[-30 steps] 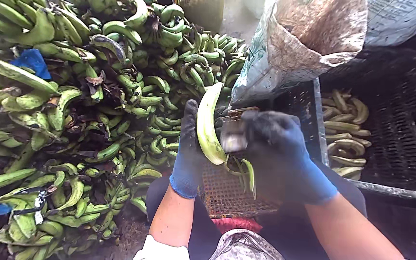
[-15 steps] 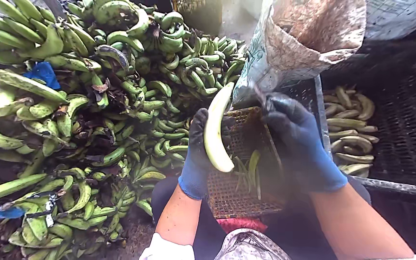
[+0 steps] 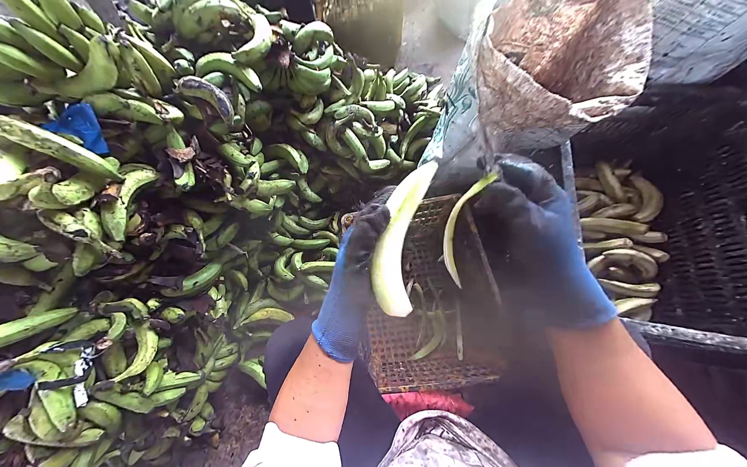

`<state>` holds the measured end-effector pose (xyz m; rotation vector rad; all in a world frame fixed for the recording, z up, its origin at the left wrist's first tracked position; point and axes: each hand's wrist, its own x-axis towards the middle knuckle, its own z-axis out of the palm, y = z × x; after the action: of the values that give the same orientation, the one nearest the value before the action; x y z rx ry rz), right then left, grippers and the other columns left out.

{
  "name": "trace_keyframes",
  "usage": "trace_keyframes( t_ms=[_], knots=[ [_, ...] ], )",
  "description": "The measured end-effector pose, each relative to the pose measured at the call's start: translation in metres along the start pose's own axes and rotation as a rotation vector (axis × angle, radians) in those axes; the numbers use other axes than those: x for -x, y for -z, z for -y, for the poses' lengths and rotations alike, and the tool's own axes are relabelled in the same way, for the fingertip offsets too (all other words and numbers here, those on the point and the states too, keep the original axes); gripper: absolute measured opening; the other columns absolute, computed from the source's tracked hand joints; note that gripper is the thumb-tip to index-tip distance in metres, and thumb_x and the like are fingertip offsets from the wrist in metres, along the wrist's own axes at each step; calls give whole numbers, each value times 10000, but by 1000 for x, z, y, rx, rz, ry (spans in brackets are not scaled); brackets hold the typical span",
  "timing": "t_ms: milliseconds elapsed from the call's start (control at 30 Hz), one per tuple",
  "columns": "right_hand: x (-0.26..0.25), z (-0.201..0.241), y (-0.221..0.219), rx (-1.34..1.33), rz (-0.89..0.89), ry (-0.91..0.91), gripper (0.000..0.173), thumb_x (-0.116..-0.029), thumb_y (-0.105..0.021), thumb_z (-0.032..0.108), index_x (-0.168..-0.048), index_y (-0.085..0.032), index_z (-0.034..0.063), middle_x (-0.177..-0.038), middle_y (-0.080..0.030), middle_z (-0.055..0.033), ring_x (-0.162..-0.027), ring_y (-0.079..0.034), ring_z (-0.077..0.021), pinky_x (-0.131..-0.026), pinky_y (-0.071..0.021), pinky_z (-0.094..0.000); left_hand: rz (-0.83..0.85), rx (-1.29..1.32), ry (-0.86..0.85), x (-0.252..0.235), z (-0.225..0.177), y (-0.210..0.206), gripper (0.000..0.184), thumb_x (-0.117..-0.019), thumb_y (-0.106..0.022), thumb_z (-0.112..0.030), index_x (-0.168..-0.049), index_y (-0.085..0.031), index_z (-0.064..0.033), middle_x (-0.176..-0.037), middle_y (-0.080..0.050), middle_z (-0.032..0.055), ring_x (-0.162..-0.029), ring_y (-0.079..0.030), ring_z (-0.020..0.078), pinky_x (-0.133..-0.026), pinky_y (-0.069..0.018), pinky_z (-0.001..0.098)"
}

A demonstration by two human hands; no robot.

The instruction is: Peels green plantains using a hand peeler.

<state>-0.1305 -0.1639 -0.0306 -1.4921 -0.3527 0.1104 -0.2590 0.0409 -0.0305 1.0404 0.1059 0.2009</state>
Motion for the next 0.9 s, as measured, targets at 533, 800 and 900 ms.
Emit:
trace_keyframes(
  t_ms=[533,800,900],
  knots=[
    [7,-15,-16,251,61,159,442,-885,-769,298,-1295,-694,149,-1338,-626,-34,-1210,-599,-135,-1007,-532,-342,-89,-25,113,-3,-3,4,403,-1057,-425,-467,-1401,-547,-296,-1104,-687,52,-834,-682,142,-679,-590,317],
    [-3,-3,9,186,-44,14,445,-920,-746,322,-1319,-653,146,-1317,-641,-30,-1124,-649,-126,-934,-580,-345,113,-2,92,-1,-3,5,424,-1055,-452,-322,-1463,-503,-218,-1136,-670,111,-845,-691,175,-703,-609,338],
    [5,-4,-3,229,89,201,423,-886,-768,309,-1256,-684,123,-1284,-611,-61,-1147,-617,-157,-942,-572,-357,64,-142,72,0,-4,5,429,-1045,-462,-321,-1468,-509,-264,-1194,-663,57,-880,-669,132,-706,-587,306]
  ],
)
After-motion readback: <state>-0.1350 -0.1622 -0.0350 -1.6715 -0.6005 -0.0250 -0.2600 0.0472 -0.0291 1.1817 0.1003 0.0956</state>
